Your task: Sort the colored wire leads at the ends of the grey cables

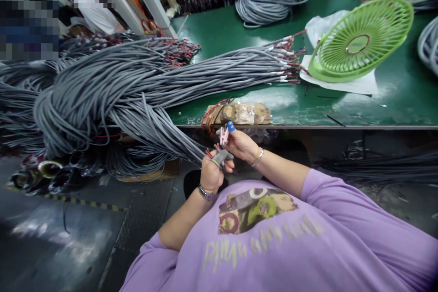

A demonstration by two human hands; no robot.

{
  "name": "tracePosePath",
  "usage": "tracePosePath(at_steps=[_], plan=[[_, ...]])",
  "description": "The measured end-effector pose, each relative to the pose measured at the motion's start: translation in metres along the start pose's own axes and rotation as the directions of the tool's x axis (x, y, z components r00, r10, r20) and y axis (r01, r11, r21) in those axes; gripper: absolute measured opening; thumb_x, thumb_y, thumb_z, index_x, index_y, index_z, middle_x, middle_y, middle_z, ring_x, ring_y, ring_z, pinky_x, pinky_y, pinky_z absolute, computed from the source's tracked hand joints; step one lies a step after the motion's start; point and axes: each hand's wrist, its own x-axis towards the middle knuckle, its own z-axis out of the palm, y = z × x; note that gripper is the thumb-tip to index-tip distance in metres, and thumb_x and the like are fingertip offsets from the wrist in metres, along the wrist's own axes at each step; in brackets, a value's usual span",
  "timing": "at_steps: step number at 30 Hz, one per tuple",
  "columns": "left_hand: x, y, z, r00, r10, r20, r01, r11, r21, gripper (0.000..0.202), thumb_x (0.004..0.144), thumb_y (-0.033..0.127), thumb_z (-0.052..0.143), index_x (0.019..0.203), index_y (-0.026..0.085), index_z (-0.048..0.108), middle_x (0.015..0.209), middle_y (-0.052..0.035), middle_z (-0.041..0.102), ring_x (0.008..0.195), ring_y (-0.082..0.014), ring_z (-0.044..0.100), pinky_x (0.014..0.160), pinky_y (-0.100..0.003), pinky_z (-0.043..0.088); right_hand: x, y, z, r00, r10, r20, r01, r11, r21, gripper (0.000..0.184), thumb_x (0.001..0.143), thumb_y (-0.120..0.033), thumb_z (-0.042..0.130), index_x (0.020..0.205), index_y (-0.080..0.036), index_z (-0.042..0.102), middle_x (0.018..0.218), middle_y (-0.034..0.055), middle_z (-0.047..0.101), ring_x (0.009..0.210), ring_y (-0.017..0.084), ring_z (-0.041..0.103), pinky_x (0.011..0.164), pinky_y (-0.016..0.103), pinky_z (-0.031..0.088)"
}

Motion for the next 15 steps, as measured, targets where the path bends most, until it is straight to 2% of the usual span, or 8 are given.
tracePosePath(at_steps=[5, 8, 11, 15], plan=[[-0.004, 0.000, -0.002, 0.999, 0.036, 0.000, -0.036, 0.999, 0.001, 0.026, 0.074, 0.036, 0.065, 0.064, 0.012, 0.066, 0.048, -0.0028, 0.063, 0.034, -0.0087, 0.052, 0.036, -0.018, 0.035, -0.008, -0.004, -0.005, 0.989, 0.122, 0.079, -0.121, 0.993, -0.014, 0.060, 0.081, -0.072, 0.047, 0.080, -0.015, 0.065, 0.066, 0.0019, 0.060, 0.058, 0.010, 0.053, 0.054, 0.022, 0.044], [-0.010, 0.000, -0.003, 0.998, 0.059, 0.005, -0.059, 0.998, -0.009, 0.026, 0.075, 0.036, 0.065, 0.064, 0.013, 0.066, 0.049, -0.0031, 0.063, 0.034, -0.0089, 0.052, 0.035, -0.018, 0.036, -0.014, -0.008, -0.007, 0.980, 0.166, 0.112, -0.163, 0.986, -0.033, 0.060, 0.083, -0.072, 0.043, 0.080, -0.015, 0.064, 0.071, 0.0036, 0.062, 0.059, 0.011, 0.053, 0.056, 0.023, 0.045], [-0.014, 0.002, -0.002, 0.995, 0.095, -0.016, -0.095, 0.995, -0.029, 0.026, 0.074, 0.037, 0.067, 0.064, 0.013, 0.067, 0.049, -0.0032, 0.064, 0.035, -0.0095, 0.053, 0.036, -0.019, 0.039, -0.017, -0.011, -0.007, 0.975, 0.170, 0.142, -0.162, 0.985, -0.066, 0.051, 0.084, -0.064, 0.050, 0.084, -0.016, 0.065, 0.077, 0.0041, 0.064, 0.061, 0.011, 0.053, 0.057, 0.023, 0.045], [-0.012, 0.004, -0.001, 0.992, 0.112, -0.056, -0.115, 0.992, -0.056, 0.024, 0.073, 0.036, 0.068, 0.064, 0.014, 0.067, 0.049, -0.0026, 0.064, 0.035, -0.0095, 0.054, 0.036, -0.018, 0.040, -0.021, -0.011, -0.003, 0.990, 0.056, 0.128, -0.039, 0.991, -0.132, 0.032, 0.078, -0.046, 0.070, 0.083, -0.015, 0.065, 0.069, -0.0001, 0.058, 0.058, 0.008, 0.048, 0.055, 0.020, 0.042]])
